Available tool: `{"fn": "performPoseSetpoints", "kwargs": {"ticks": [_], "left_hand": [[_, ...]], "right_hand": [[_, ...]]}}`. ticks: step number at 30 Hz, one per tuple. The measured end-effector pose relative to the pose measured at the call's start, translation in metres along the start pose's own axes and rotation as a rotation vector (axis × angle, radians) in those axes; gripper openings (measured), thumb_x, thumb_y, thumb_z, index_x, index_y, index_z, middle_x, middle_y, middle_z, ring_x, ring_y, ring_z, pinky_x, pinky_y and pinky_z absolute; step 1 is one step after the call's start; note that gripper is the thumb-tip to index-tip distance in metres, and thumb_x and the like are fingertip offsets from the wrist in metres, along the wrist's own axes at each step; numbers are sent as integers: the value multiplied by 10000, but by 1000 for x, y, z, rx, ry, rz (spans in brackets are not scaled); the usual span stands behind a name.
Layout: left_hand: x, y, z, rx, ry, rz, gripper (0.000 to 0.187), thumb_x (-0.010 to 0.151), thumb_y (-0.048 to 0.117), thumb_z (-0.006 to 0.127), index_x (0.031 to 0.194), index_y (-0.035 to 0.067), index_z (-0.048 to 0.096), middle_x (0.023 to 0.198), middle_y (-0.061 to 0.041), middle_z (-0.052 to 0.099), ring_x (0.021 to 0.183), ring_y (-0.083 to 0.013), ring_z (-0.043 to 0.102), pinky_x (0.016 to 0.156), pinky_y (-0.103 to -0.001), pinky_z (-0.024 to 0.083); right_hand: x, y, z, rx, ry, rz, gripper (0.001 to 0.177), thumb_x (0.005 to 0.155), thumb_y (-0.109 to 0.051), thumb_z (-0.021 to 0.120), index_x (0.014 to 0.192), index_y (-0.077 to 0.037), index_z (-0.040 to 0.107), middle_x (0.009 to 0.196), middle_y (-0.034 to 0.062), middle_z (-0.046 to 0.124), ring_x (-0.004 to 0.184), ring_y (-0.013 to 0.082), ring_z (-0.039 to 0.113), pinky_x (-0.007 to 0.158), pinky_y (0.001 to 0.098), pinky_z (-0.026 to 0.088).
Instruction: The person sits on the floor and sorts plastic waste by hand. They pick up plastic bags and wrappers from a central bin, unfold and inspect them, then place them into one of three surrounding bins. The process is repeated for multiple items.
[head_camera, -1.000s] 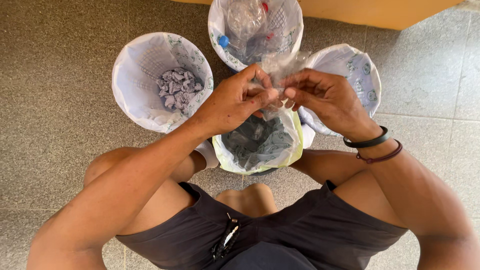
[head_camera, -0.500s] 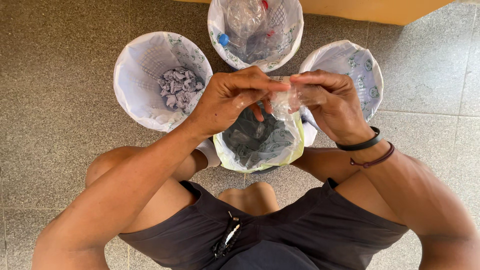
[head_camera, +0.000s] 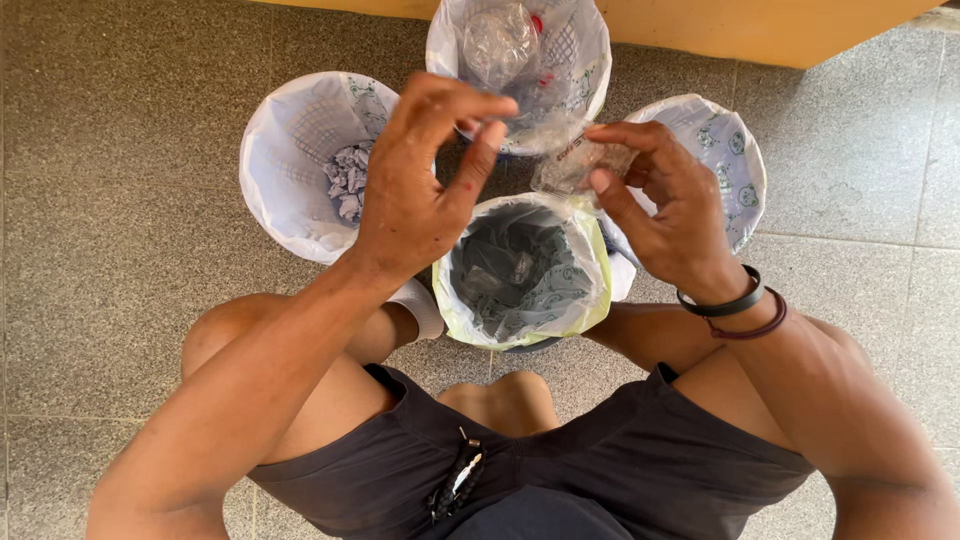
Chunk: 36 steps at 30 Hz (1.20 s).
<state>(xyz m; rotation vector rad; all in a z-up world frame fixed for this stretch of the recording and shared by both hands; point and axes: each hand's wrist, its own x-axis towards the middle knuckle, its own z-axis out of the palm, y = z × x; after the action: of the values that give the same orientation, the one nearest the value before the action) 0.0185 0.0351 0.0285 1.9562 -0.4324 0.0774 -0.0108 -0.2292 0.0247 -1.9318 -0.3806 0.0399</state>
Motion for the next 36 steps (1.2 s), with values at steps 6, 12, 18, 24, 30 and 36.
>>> {"fn": "performPoseSetpoints", "kwargs": {"ticks": [6,12,18,24,30,36], "left_hand": [[-9,7,15,-35,-175,-23,520,988,420,704,1390,106,607,1271,-100,634,1153,-229,655,1000,-381,537],[-11,1,27,-348,-148,-152,376,993,285,780,1236,74,586,1203,-63,694,1197,-190,671,1082,-362,521],[-12,-7,33,-770,-162,-230,370,1002,92,702,1291,73,471,1182,-79,649,1154,-147,635,1032,-303,532],[-18,-16,42,-774,-182,-203,268,1049,-37,561,1291,61,498,1210,-84,622,1182,-138,608,1036,-293,515],[-17,-34,52,-919,-201,-208,216,1077,-81,503,1254,43,507,1147,-98,648,1139,-131,612,1043,-282,497],[-18,-32,72,-874,16,-228,231,1009,-59,502,1210,52,531,1171,-40,608,1111,-116,578,1033,-264,475]], "right_hand": [[-2,-9,4,-250,-6,-152,478,1047,-87,727,1450,-18,479,1380,152,647,1164,195,721,949,317,612],[-3,-11,11,-303,13,-160,407,1028,-79,751,1367,-18,534,1298,140,695,1121,190,744,831,277,621],[-4,-2,12,130,-37,91,340,1033,-153,731,1290,-6,565,1194,91,745,1131,149,706,945,268,563],[0,1,16,273,-57,239,240,1057,-198,654,1215,-24,705,1155,74,742,1073,115,688,963,271,577],[-1,-2,29,512,-13,390,316,1036,-260,615,1274,-69,696,1142,4,728,898,73,642,803,249,579],[2,3,46,396,124,316,283,1081,-192,622,1318,-44,664,1098,-10,685,957,47,601,845,206,524]]}}
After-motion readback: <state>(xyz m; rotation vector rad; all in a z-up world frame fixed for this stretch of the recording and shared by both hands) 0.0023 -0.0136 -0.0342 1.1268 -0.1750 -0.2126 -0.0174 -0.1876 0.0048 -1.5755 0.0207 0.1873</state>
